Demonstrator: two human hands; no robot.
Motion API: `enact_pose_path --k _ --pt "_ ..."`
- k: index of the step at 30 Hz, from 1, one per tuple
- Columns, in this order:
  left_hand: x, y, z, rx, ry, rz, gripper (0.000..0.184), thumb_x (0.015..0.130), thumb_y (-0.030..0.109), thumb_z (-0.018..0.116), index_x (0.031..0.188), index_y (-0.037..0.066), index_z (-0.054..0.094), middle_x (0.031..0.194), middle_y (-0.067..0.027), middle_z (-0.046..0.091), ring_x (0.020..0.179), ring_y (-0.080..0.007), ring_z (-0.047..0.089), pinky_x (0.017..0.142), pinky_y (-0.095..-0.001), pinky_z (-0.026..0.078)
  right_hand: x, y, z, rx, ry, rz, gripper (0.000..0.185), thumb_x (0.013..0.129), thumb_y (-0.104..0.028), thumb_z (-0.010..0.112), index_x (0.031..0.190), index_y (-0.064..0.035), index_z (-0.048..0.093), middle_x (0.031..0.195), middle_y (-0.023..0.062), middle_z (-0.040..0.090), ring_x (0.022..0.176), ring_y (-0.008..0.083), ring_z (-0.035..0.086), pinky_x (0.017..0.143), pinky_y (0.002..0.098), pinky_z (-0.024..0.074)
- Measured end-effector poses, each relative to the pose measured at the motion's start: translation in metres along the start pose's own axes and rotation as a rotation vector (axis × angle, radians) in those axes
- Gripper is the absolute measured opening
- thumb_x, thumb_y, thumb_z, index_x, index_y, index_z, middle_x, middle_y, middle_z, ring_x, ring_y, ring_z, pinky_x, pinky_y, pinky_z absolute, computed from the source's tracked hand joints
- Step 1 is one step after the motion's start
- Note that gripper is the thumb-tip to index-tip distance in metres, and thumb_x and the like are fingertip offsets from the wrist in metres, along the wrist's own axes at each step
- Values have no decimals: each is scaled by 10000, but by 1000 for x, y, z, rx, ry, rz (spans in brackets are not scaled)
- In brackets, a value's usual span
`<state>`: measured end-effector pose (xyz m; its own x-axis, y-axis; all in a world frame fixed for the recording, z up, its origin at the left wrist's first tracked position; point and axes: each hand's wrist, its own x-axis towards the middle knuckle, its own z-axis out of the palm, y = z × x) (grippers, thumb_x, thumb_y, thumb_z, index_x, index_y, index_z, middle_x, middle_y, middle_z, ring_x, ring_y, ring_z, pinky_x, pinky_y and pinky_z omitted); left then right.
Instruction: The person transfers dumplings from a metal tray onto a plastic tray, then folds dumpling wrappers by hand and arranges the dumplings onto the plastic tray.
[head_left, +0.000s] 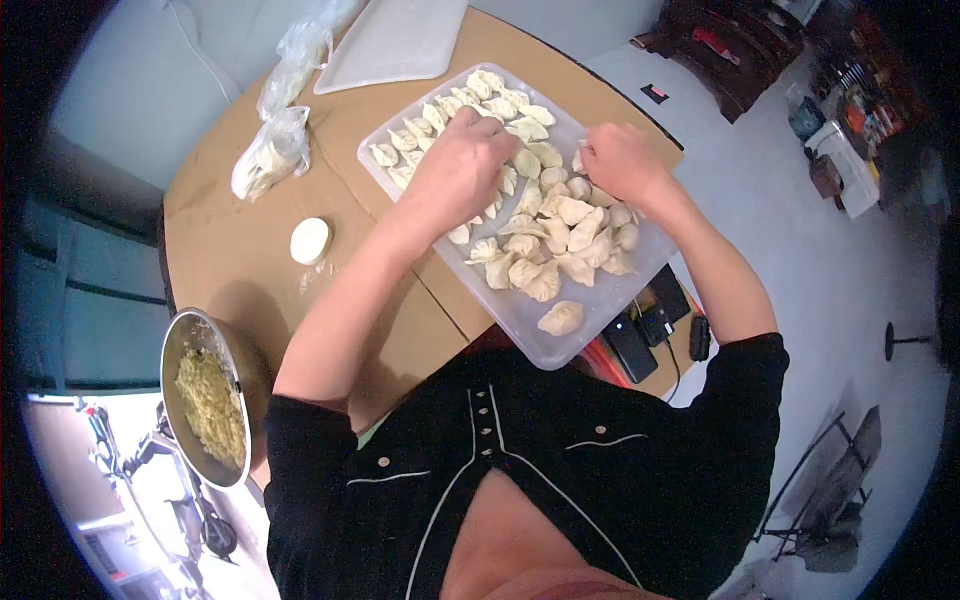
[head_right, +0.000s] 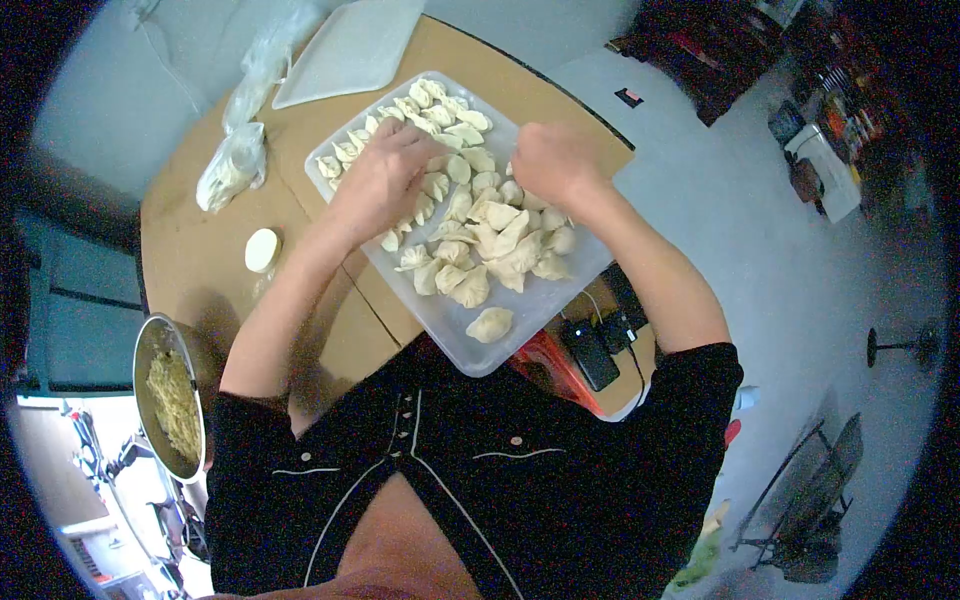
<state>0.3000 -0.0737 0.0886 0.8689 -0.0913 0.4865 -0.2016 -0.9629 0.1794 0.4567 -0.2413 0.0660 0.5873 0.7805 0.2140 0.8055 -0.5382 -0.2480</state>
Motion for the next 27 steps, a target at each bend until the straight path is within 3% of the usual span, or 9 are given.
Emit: enact_pose_path --k 11,13,15,18,21,23,27 --pt "27 -4 29 102 -65 98 104 654 -24 593 748 -3 630 766 -121 582 815 -302 529 756 -369 461 13 7 3 -36 54 -179 184 792 -96 494 766 12 641 791 238 642 769 387 641 687 481 505" --pt "27 -6 28 121 -85 101 76 653 -24 595 721 -1 622 759 -120 582 807 -297 531 758 -363 457 9 -2 -2 -47 42 -137 179 813 -138 530 788 11 624 771 235 636 762 392 633 675 489 498" --pt "26 -5 27 48 -101 97 24 728 9 597 745 -4 589 776 -125 564 809 -301 516 734 -399 457 7 -7 -1 -60 29 -94 197 833 -180 566 809 11 608 751 231 630 754 398 626 664 496 491" --pt "27 -3 27 26 -64 92 44 656 -24 592 694 -3 601 732 -125 585 790 -291 534 761 -361 452 5 -7 5 -102 20 -62 183 840 -171 559 833 10 593 748 227 635 750 396 631 652 498 494" --pt "27 -5 26 19 -112 81 42 658 -29 584 691 -7 598 720 -129 585 784 -299 535 764 -364 449 3 -10 0 -70 -25 -83 162 830 -138 546 827 17 593 757 239 632 746 407 629 654 503 493" --pt "27 -5 25 10 -122 73 42 660 -33 579 687 -5 596 716 -131 585 781 -302 536 761 -366 449 4 -15 -4 -73 -48 -50 147 785 -47 531 854 38 628 819 245 647 793 387 653 687 472 517" --pt "26 -8 21 -36 -120 101 51 664 -40 567 686 -3 594 716 -134 586 766 -314 533 746 -372 449 10 -15 -1 -72 -18 -105 133 781 -45 541 840 36 628 826 249 644 797 387 652 686 471 517"
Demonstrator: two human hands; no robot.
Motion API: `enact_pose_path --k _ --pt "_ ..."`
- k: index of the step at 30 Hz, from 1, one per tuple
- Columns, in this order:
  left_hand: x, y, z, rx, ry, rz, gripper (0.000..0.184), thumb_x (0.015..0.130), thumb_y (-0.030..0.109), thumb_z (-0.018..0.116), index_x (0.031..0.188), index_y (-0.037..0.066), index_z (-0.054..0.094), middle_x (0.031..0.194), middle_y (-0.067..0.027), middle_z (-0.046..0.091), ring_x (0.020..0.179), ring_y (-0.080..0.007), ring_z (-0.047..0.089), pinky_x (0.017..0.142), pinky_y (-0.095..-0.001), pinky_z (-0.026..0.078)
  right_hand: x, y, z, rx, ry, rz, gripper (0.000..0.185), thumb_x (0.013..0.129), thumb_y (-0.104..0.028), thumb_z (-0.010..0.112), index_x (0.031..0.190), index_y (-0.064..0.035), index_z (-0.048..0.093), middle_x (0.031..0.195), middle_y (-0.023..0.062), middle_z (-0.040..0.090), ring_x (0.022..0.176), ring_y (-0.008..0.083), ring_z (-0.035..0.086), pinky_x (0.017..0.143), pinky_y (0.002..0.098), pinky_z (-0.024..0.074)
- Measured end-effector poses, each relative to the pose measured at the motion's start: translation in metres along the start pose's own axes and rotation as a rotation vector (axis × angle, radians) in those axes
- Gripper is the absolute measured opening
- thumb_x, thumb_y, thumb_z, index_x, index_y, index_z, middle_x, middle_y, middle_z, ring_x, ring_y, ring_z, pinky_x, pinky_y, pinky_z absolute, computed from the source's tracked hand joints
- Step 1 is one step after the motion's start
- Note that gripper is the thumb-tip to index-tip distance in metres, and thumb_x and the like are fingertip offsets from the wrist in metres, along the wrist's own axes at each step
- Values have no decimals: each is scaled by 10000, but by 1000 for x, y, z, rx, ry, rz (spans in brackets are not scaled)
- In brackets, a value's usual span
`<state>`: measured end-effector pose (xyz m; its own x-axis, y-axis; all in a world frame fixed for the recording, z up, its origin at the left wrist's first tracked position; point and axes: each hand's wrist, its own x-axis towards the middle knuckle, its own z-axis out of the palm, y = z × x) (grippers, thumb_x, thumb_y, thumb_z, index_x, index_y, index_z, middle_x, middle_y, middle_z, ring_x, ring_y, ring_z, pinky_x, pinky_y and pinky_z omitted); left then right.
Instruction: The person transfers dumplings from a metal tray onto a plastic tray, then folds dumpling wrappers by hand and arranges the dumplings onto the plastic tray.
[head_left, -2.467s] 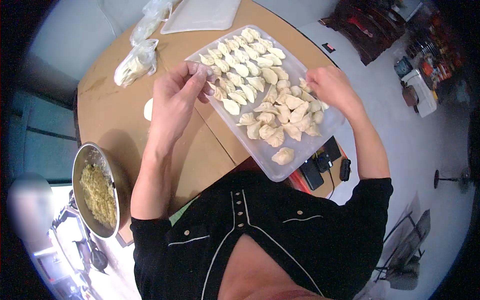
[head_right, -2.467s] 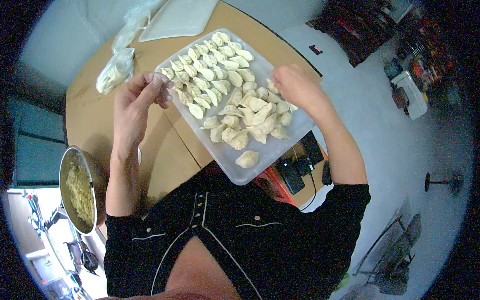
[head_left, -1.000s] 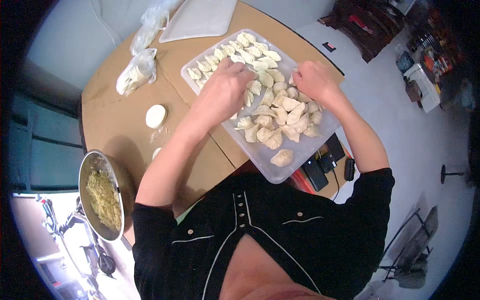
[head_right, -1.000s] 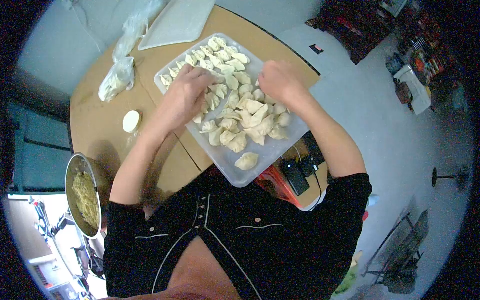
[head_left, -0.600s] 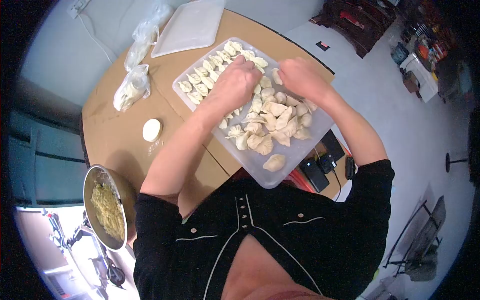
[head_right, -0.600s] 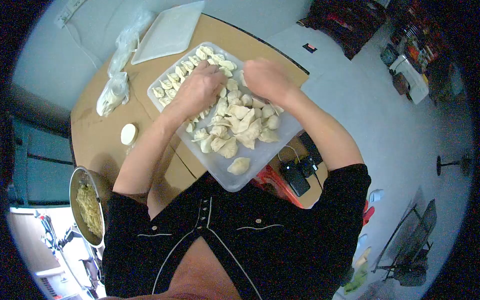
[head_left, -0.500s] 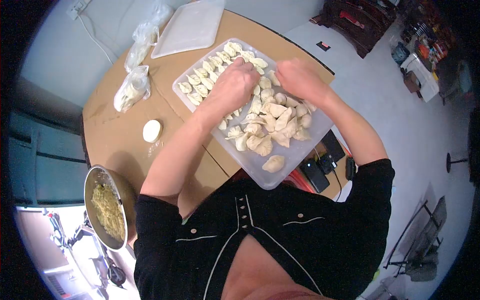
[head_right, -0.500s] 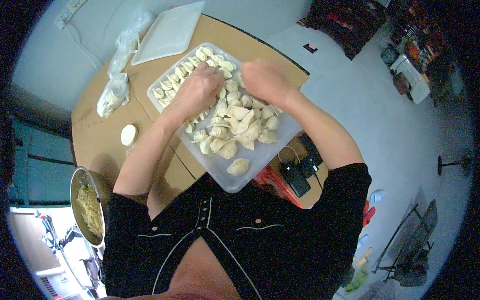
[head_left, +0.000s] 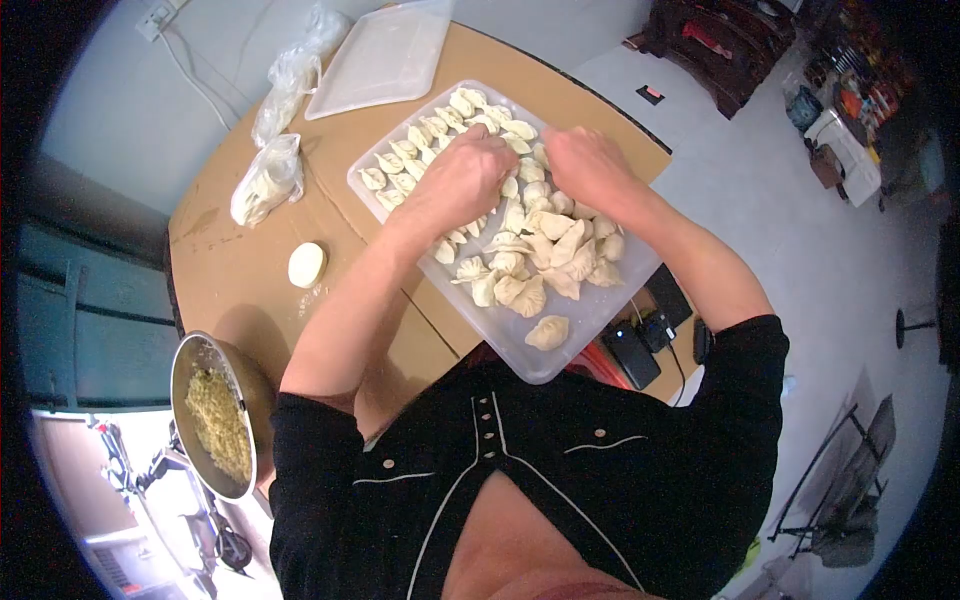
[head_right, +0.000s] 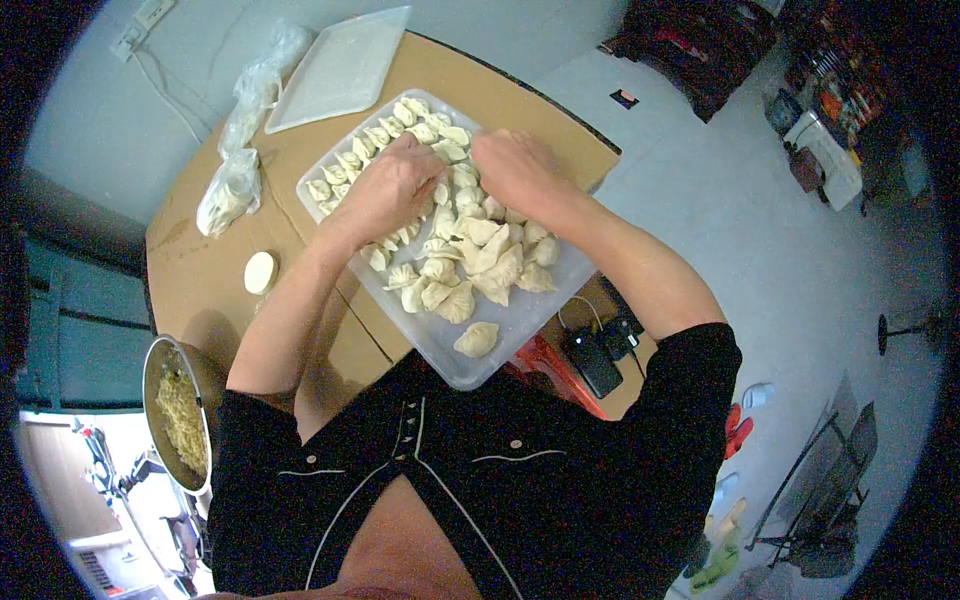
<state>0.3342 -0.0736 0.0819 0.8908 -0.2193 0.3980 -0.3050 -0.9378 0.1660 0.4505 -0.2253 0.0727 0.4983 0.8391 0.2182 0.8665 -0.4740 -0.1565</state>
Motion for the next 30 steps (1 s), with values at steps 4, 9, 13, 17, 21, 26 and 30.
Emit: enact_pose_path --k 4,9,13,17,21,26,30 --pt "-2 0 0 -8 33 23 63 661 -40 568 696 -1 602 719 -127 592 770 -315 536 737 -374 451 -1 -4 4 42 47 -43 122 797 -62 508 828 30 582 744 255 622 735 424 624 646 500 493" --pt "-5 1 -2 -1 10 -57 98 685 -31 573 761 -4 629 772 -132 614 810 -315 541 774 -385 458 1 -9 8 80 20 -85 119 799 -63 510 833 27 580 740 248 622 733 420 624 639 496 490" --pt "-9 0 -7 -62 69 -34 102 704 -17 577 790 -8 631 795 -139 616 821 -316 536 781 -394 460 0 -12 6 89 -9 -35 119 807 -84 528 848 7 592 756 235 627 747 413 621 651 495 485" --pt "-16 8 -20 -18 73 -82 65 739 20 596 788 -14 621 779 -136 599 827 -314 527 770 -398 459 -5 -2 -2 111 -50 7 140 822 -125 539 873 -12 603 789 212 632 810 391 617 707 480 477" --pt "-26 22 -27 -5 86 -87 73 761 57 617 749 -13 602 760 -134 572 810 -309 514 753 -388 454 -12 15 -9 130 0 12 148 832 -142 529 841 -16 606 807 190 635 813 382 609 713 469 466" --pt "-29 35 -19 37 96 -43 99 747 67 630 710 -16 591 789 -139 556 817 -306 500 746 -390 449 -20 18 -24 193 -83 -16 166 820 -130 515 777 11 591 770 190 613 736 380 583 667 462 444" --pt "-29 46 -13 129 80 -71 109 702 73 651 683 -18 594 823 -153 546 843 -309 490 750 -392 442 -22 29 -9 119 -145 -153 165 815 -129 519 780 18 584 777 194 596 771 368 576 692 450 441"
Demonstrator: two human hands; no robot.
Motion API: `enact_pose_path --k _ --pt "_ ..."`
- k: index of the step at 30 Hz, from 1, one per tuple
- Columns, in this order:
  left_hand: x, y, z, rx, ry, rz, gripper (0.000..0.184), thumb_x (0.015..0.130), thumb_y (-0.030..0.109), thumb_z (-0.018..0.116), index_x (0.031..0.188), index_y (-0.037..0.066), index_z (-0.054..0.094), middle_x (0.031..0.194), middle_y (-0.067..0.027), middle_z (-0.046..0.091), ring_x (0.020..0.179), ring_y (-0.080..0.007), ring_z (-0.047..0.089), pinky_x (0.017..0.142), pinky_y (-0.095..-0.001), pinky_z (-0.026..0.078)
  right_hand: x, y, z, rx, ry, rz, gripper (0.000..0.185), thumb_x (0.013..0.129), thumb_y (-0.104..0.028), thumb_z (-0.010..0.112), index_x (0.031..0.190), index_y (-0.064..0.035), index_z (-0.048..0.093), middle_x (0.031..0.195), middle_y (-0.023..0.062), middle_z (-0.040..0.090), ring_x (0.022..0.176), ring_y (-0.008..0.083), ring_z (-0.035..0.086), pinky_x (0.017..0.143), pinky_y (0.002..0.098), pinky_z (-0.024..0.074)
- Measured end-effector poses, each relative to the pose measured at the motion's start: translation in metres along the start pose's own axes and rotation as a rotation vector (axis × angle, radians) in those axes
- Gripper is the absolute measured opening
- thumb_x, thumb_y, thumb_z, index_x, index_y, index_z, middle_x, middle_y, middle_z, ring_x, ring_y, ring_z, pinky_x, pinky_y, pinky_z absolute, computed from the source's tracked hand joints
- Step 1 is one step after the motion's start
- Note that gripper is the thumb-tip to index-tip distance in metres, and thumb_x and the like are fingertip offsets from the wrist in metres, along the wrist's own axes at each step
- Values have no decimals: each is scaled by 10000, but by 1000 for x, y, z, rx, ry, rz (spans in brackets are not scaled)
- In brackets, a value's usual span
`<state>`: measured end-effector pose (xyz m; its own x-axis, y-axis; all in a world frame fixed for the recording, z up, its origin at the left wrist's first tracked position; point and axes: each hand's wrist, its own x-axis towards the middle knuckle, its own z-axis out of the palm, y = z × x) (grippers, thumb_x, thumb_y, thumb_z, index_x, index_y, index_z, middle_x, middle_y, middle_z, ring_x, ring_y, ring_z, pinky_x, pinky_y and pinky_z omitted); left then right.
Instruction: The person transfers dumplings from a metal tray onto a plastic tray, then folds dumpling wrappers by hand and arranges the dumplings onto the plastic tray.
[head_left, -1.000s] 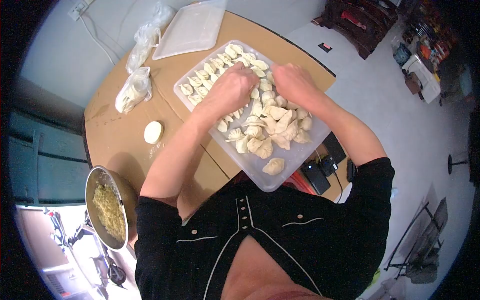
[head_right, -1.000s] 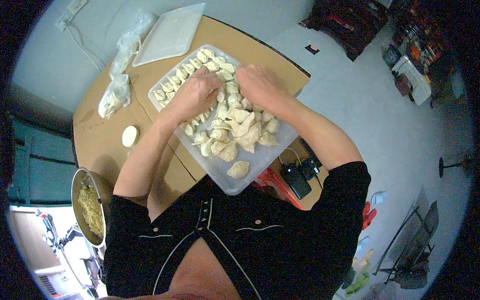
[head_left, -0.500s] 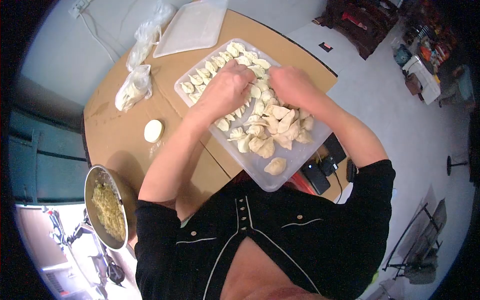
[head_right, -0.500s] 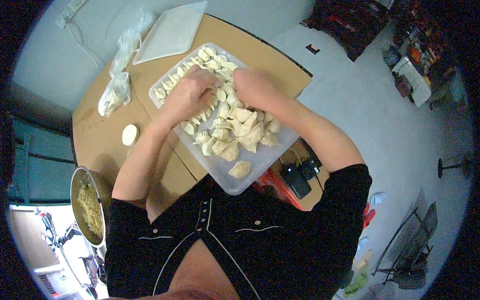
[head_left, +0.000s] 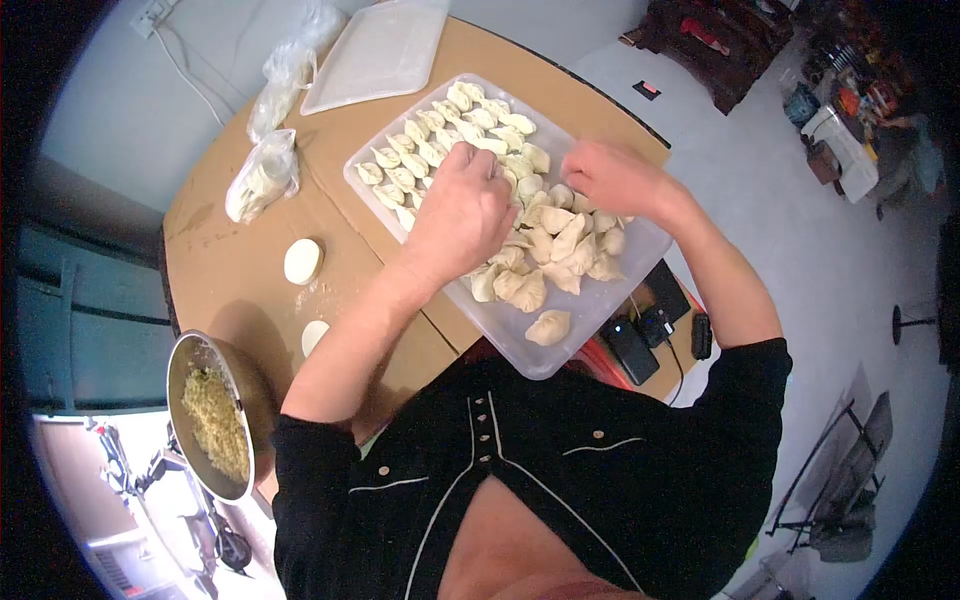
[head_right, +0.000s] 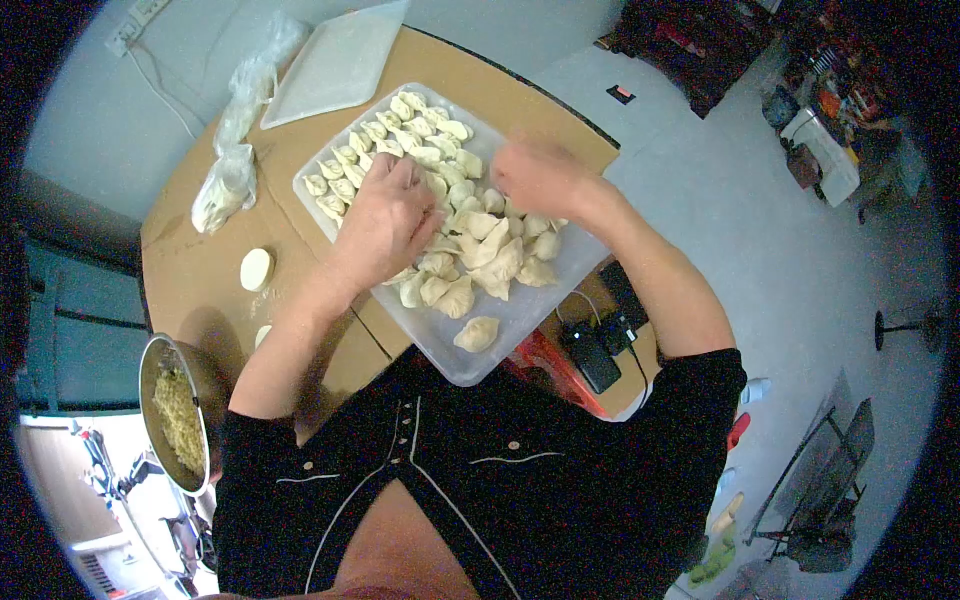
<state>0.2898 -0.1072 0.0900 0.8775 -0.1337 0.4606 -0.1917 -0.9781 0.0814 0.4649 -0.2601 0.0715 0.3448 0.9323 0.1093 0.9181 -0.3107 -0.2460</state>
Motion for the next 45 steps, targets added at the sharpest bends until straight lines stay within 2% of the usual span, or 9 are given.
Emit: enact_pose_path --k 2,9,19,22,25,27,30,35,45 --pt "-2 -1 5 12 14 -8 107 690 74 655 681 -16 597 829 -155 542 851 -309 487 759 -394 437 -3 -6 -3 174 -147 -9 178 820 -142 524 777 19 586 794 197 585 811 361 565 718 444 436" --pt "-7 5 12 39 9 -159 105 700 75 670 700 -7 606 859 -151 530 878 -325 470 786 -406 422 -5 -6 -6 192 -148 -27 203 834 -164 513 785 18 588 804 189 589 817 356 564 719 437 440" --pt "-8 10 20 -35 116 -236 70 691 14 641 694 -14 577 805 -148 517 812 -318 440 713 -404 388 -3 -30 -5 227 63 -84 140 814 -131 558 818 5 589 808 164 606 798 350 576 704 424 449" --pt "-8 12 16 -57 120 -245 76 662 30 628 679 -21 573 791 -175 521 839 -337 458 778 -402 395 -5 -42 -10 273 134 -79 137 818 -131 566 812 4 587 775 176 595 745 356 578 664 419 448" --pt "-7 14 12 -72 185 -225 84 701 36 622 721 -29 572 772 -196 549 775 -341 530 709 -408 436 -8 -52 -13 302 155 -34 148 828 -139 567 813 7 585 730 188 584 685 364 575 623 414 445" --pt "-6 20 7 -330 197 -516 103 750 48 608 766 -44 564 726 -218 576 664 -347 589 606 -424 467 -9 -57 -13 319 157 -21 154 833 -143 567 815 9 585 711 193 579 660 368 572 604 411 442" --pt "-4 18 1 -420 225 -603 127 783 61 598 808 -57 560 692 -225 587 598 -347 612 540 -423 474 -12 -66 -15 355 214 -11 159 845 -149 570 856 7 598 697 183 591 649 337 590 595 392 448" --pt "-6 17 5 -628 353 -621 118 813 54 571 854 -57 581 687 -211 597 632 -313 621 582 -377 480 -11 -70 -16 540 262 17 200 869 -179 589 948 3 612 649 108 574 592 145 538 581 310 441" --pt "-5 27 -15 -1171 394 -581 187 919 57 467 995 -68 583 806 -95 630 730 -143 594 667 -269 478 -5 -74 -29 522 243 103 242 872 -211 599 918 27 592 644 10 536 612 71 459 558 269 401"
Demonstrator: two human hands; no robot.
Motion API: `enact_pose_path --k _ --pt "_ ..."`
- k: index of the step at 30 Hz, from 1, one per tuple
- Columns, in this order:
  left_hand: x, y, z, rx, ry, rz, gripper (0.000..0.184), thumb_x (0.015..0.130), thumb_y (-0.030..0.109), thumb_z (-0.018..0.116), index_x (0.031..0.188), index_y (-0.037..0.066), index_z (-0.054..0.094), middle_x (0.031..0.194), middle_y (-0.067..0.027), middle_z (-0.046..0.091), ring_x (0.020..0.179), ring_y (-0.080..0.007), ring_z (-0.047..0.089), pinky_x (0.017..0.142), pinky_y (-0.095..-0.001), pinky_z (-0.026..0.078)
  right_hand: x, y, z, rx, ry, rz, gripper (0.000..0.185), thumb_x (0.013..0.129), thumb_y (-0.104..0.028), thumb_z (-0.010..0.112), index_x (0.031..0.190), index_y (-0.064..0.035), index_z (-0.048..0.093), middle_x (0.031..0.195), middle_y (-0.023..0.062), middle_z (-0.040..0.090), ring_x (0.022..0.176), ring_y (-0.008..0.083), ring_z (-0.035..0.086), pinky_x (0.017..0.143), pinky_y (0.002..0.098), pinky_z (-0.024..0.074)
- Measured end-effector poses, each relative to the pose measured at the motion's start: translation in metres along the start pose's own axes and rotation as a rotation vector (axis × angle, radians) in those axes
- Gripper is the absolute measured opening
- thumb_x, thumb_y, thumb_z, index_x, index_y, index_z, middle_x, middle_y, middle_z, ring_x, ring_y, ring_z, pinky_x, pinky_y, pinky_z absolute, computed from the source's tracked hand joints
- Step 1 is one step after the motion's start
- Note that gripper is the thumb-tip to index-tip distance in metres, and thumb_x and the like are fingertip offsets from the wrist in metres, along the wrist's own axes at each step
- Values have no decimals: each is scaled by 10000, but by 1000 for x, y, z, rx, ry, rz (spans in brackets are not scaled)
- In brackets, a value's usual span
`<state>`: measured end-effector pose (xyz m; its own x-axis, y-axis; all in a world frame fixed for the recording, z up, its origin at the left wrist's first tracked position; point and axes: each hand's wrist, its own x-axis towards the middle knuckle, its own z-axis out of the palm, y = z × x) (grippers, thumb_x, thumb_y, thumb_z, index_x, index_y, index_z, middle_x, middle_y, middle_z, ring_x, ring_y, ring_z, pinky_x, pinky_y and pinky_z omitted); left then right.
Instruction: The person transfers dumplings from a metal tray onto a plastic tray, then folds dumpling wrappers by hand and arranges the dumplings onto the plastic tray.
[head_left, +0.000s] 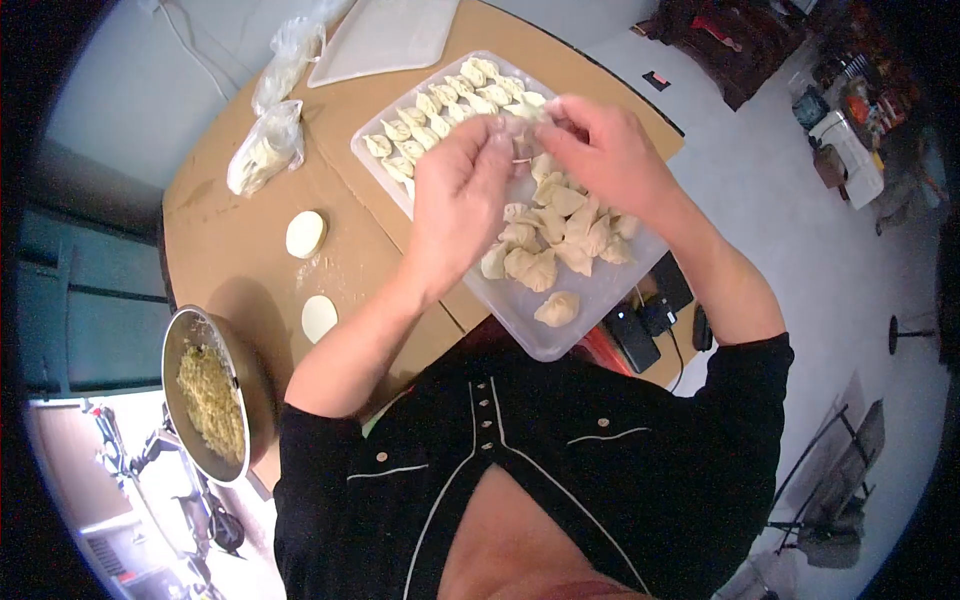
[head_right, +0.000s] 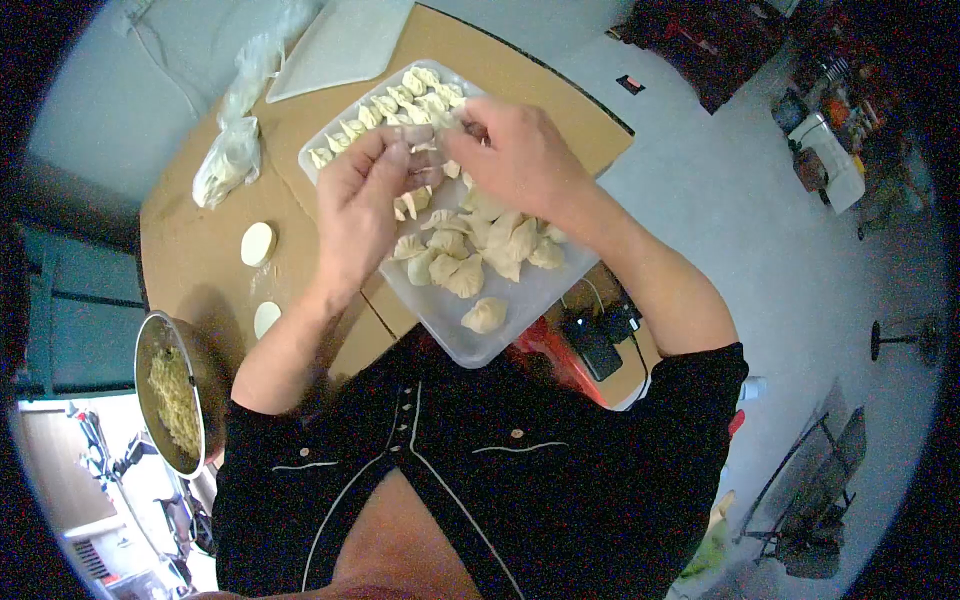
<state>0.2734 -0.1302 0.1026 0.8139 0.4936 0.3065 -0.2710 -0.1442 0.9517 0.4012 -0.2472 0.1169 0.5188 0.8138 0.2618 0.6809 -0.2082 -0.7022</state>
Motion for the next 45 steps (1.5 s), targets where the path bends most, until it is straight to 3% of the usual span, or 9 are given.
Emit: enact_pose_path --k 8,9,11,17,27,30,40,44,45 --pt "14 24 -34 42 56 112 205 910 29 493 1064 -89 558 950 -102 636 833 -136 617 741 -251 499 26 43 -10 88 144 -41 201 861 -187 555 938 -5 591 661 -21 518 639 57 457 572 255 390" --pt "15 23 -44 145 34 92 225 942 94 495 1095 -58 558 1096 -144 623 911 -198 635 811 -310 513 29 50 -12 87 141 -43 201 861 -187 555 938 -5 591 661 -21 518 639 57 457 572 255 390" --pt "14 23 -53 158 34 87 220 942 94 493 1086 -58 562 1083 -144 628 905 -197 637 805 -309 515 33 59 -13 -241 153 7 198 835 -188 558 896 0 570 676 54 560 638 138 524 583 301 416" --pt "9 17 -54 111 86 78 207 934 92 512 1013 -81 595 899 -88 653 789 -128 630 706 -248 505 40 68 7 -532 84 -2 167 792 -168 561 836 -6 562 710 196 600 717 379 591 653 451 461" --pt "8 14 -59 81 157 61 190 915 48 467 988 -73 595 906 -94 649 769 -130 632 692 -244 502 38 68 20 -705 51 -135 150 812 -157 555 828 -8 568 792 208 594 803 398 581 716 491 453" --pt "6 9 -60 177 118 51 180 882 39 484 970 -70 597 778 -87 649 741 -125 633 646 -251 489 37 67 21 -556 101 -144 142 813 -145 566 824 -4 572 856 215 581 850 406 566 733 495 443" --pt "-4 10 -63 269 131 26 187 872 82 499 922 -58 612 699 -105 637 645 -142 608 579 -301 471 34 71 15 -590 52 -96 162 823 -124 581 913 10 591 901 211 589 879 387 575 751 467 442" --pt "-14 13 -65 423 102 27 168 835 94 526 828 -57 598 663 -163 615 587 -188 588 552 -325 457 23 44 6 -516 61 -39 257 817 -137 591 1013 29 603 1003 220 606 984 385 565 849 450 443" --pt "-18 22 -65 494 73 -51 170 826 107 529 816 -50 595 679 -208 605 608 -261 612 562 -364 468 22 41 5 -518 65 -44 257 817 -137 591 1013 29 603 1003 220 606 984 385 565 849 450 443"
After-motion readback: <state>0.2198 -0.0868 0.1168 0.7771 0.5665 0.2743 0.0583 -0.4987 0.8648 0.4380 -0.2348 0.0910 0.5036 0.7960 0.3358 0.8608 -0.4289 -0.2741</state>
